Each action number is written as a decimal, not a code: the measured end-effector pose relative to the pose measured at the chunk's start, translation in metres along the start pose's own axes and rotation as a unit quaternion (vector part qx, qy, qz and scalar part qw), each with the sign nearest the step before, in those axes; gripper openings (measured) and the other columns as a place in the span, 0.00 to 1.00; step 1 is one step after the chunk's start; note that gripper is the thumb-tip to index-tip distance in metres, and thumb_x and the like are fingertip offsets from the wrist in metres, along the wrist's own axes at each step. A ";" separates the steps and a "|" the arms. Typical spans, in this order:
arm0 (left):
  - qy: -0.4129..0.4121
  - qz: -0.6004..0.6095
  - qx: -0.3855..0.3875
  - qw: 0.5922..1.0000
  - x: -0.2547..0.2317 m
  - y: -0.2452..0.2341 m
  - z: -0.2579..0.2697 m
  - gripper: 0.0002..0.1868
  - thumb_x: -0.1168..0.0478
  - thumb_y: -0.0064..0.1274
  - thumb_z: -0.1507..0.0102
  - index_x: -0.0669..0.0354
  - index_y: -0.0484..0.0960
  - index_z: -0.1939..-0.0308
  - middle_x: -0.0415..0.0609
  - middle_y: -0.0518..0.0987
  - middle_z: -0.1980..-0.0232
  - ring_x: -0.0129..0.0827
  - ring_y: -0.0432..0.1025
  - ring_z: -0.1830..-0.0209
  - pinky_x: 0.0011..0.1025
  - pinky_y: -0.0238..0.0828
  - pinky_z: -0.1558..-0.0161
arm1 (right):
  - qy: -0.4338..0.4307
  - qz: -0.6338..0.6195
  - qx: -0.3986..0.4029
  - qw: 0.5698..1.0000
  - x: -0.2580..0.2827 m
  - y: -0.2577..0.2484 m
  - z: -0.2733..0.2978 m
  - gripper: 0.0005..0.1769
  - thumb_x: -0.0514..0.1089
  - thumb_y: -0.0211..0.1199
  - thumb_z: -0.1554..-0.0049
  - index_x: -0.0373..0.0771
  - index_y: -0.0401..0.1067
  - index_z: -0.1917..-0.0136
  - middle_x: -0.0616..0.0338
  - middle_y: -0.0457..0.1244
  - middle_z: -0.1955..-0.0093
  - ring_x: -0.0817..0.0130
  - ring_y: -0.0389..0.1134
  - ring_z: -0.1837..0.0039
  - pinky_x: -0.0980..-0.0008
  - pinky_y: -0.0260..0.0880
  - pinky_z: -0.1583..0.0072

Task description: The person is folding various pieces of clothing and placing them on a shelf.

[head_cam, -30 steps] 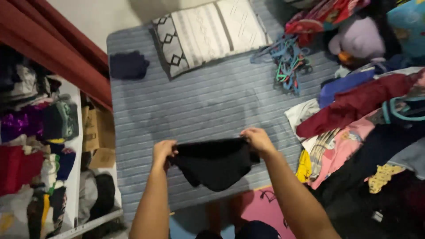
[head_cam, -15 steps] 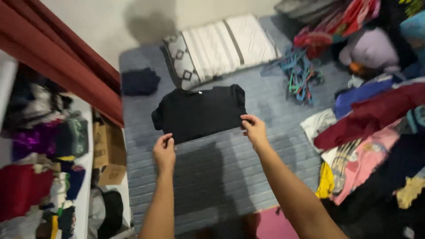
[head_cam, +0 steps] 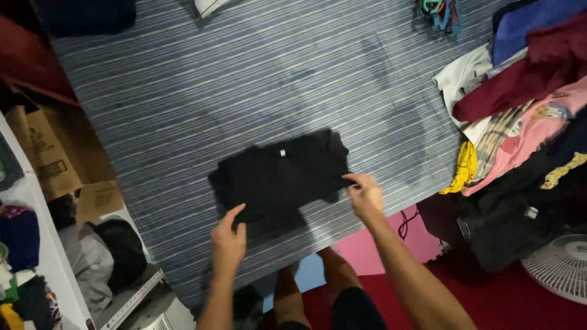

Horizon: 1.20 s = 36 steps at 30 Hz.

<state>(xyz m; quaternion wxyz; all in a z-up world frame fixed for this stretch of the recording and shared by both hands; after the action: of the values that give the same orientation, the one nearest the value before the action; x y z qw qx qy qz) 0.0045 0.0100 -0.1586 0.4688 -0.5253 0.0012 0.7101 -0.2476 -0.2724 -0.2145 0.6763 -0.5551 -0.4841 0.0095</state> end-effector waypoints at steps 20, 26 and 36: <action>0.023 -0.221 -0.123 0.967 0.061 0.048 -0.113 0.22 0.51 0.67 0.41 0.63 0.79 0.53 0.64 0.73 0.46 0.60 0.66 0.43 0.54 0.62 0.42 | 0.090 0.145 -0.021 0.985 -0.084 0.046 -0.058 0.18 0.50 0.72 0.53 0.35 0.76 0.55 0.41 0.69 0.56 0.49 0.70 0.53 0.57 0.71 0.50; -0.095 0.053 -0.058 0.992 0.115 0.040 -0.131 0.16 0.58 0.64 0.40 0.61 0.76 0.56 0.55 0.78 0.57 0.44 0.74 0.57 0.44 0.71 0.51 | 0.269 -0.042 -0.003 0.962 -0.128 0.034 -0.048 0.17 0.43 0.70 0.47 0.34 0.71 0.48 0.46 0.68 0.56 0.53 0.71 0.53 0.59 0.72 0.48; -0.097 0.028 -0.024 0.995 0.122 0.068 -0.142 0.14 0.60 0.63 0.41 0.63 0.82 0.55 0.53 0.81 0.64 0.44 0.77 0.65 0.42 0.72 0.60 | 0.171 -0.050 0.046 0.983 0.046 -0.025 -0.074 0.25 0.40 0.68 0.46 0.42 0.70 0.35 0.55 0.68 0.50 0.62 0.69 0.55 0.66 0.70 0.50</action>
<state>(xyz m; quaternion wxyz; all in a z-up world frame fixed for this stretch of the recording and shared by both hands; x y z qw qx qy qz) 0.0644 -0.0172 -0.3465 0.4339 -0.4649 -0.0458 0.7704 -0.1868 -0.3118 -0.1591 0.7739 -0.4914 -0.3875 -0.0973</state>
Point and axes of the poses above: each hand's wrist, its own z-axis away from the middle knuckle, its own y-axis out of the palm, x = y × z, the point moved 1 cm from there along -z, towards the middle knuckle
